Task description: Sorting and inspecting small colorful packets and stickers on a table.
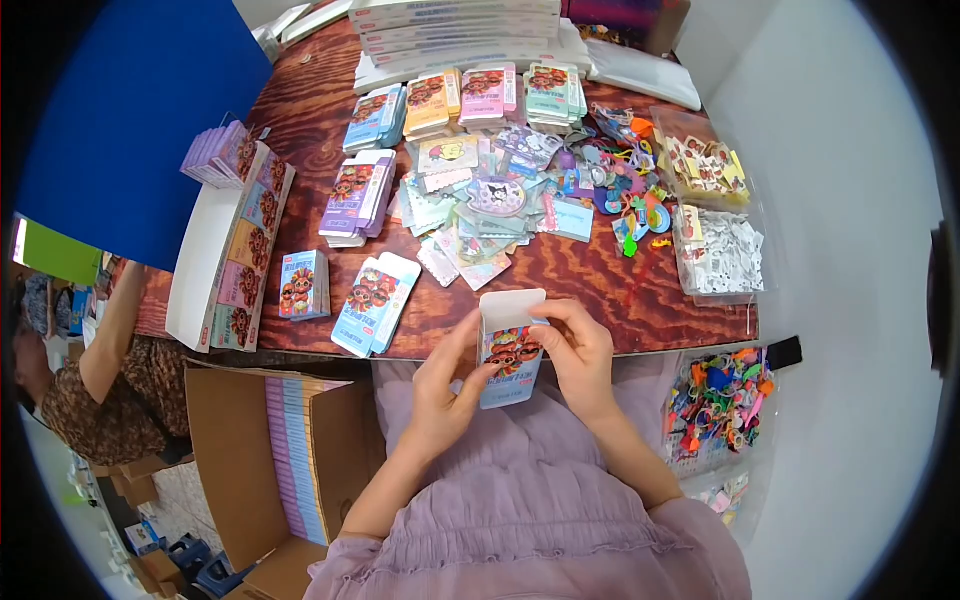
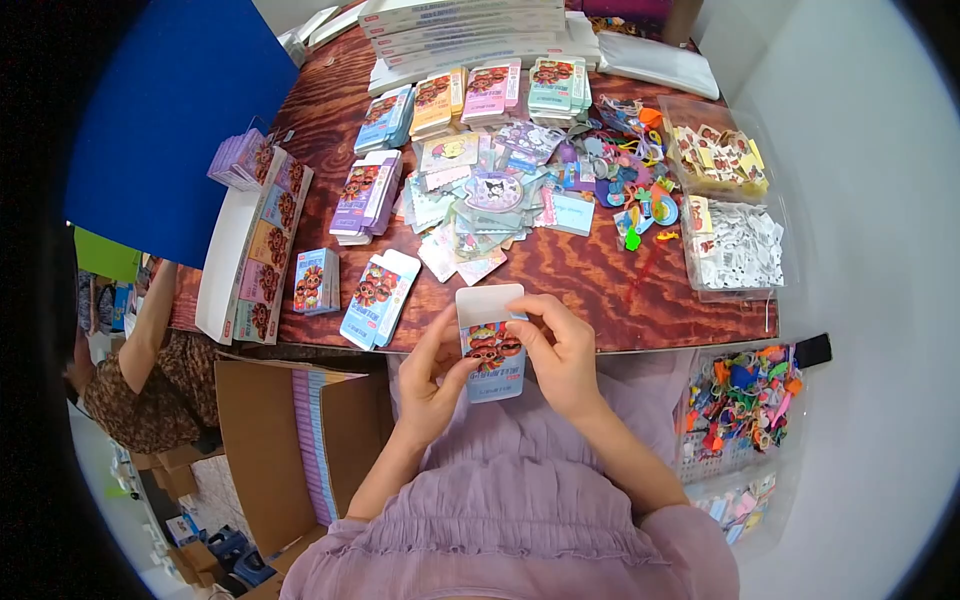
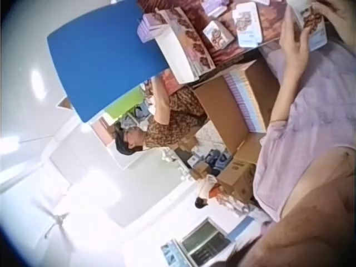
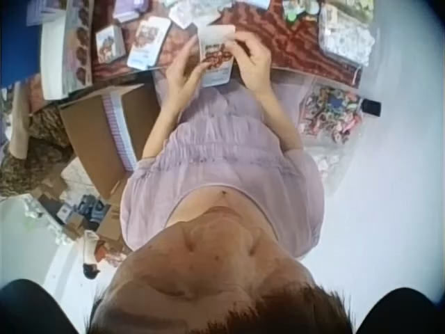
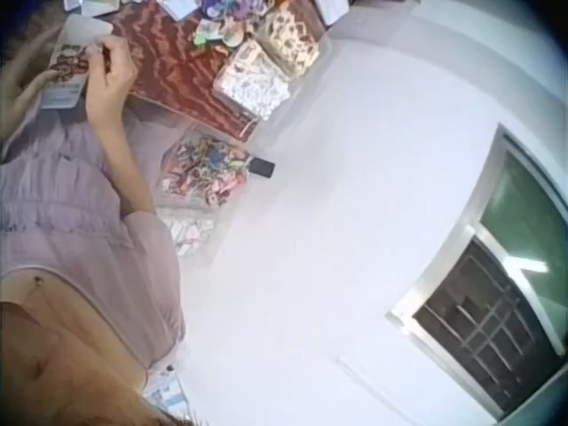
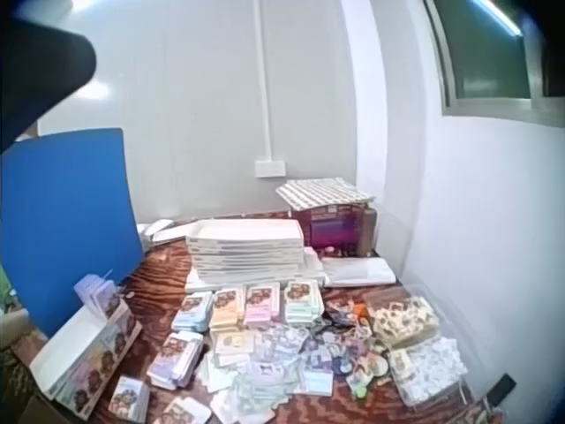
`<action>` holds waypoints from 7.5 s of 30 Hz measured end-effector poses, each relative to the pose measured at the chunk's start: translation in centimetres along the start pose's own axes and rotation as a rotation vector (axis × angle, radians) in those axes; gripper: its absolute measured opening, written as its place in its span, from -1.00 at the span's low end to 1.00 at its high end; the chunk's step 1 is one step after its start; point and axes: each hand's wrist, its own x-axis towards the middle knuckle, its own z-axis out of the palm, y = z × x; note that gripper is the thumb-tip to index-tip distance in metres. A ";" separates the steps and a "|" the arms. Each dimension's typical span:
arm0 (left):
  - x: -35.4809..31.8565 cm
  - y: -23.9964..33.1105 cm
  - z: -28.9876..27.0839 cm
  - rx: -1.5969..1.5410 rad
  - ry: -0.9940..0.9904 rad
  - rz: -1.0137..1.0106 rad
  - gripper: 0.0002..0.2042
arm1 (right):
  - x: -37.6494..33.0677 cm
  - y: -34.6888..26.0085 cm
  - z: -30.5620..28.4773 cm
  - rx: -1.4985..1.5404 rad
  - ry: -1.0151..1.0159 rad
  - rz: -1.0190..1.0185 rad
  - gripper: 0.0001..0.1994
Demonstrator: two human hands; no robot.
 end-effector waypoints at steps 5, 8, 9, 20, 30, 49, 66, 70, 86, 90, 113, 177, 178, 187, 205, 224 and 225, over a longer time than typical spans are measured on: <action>0.4 0.1 -1.4 0.376 -0.124 0.115 -0.52 | 0.0 -0.6 0.4 0.260 0.080 0.100 -0.74; 0.6 -0.8 -2.6 0.242 -0.226 0.077 -0.48 | 0.4 -0.6 -1.6 0.125 -0.167 0.211 -0.73; 0.4 -0.9 -2.3 0.242 -0.224 0.074 -0.48 | 0.7 -0.2 -2.2 0.091 -0.245 0.111 -0.74; -0.1 0.5 -1.2 0.167 -0.301 -0.161 -0.34 | -0.1 0.1 -2.4 0.102 -0.138 0.380 -0.92; 0.0 0.6 -0.9 0.053 -0.229 -0.145 -0.38 | -0.1 -1.4 -4.2 -0.055 -0.351 0.109 -0.82; 2.1 0.0 -4.2 -0.200 0.026 -0.056 -0.10 | 5.8 1.7 2.9 0.286 -0.485 0.455 -0.77; 5.7 -0.4 -6.1 0.661 -0.012 -0.009 -0.30 | 13.1 -1.3 -1.9 0.141 -0.123 0.388 -0.91; 5.7 -0.5 -5.2 0.698 -0.089 0.093 -0.28 | 7.9 -4.7 -2.0 -0.650 -0.358 0.097 -0.87; 1.6 -0.3 0.7 0.615 -0.202 0.199 -0.28 | 1.5 -4.2 -1.1 -0.721 0.153 -0.270 -0.84; 1.7 0.3 3.2 0.469 -0.193 0.078 -0.30 | 1.6 -3.8 -2.7 -0.492 0.321 -0.174 -0.86; 0.2 0.0 7.7 0.531 0.094 -0.044 -0.24 | 7.4 5.0 -12.3 -0.810 0.231 -0.008 -0.74; 2.9 -0.2 1.7 0.828 -0.099 0.215 -0.25 | 5.1 -4.4 -6.6 -0.479 -0.328 0.302 -0.86; 2.9 -0.2 1.9 0.833 -0.103 0.217 -0.25 | 5.0 -3.9 -6.4 -0.453 -0.373 0.312 -0.84; 2.7 -1.4 1.7 0.755 -0.052 0.196 -0.22 | 4.1 -5.6 -3.8 -0.339 -0.114 0.242 -0.77; 2.7 -2.1 2.7 0.492 0.016 -0.039 -0.27 | 2.1 -2.8 -0.6 -0.803 -0.007 -0.266 -0.94; 3.3 -2.6 3.8 0.471 -0.111 -0.029 -0.27 | 8.2 2.5 -22.8 -1.001 0.288 0.225 -0.73; 3.1 -2.0 3.9 0.458 -0.096 -0.024 -0.28 | 8.1 2.6 -23.9 -0.877 0.270 0.243 -0.74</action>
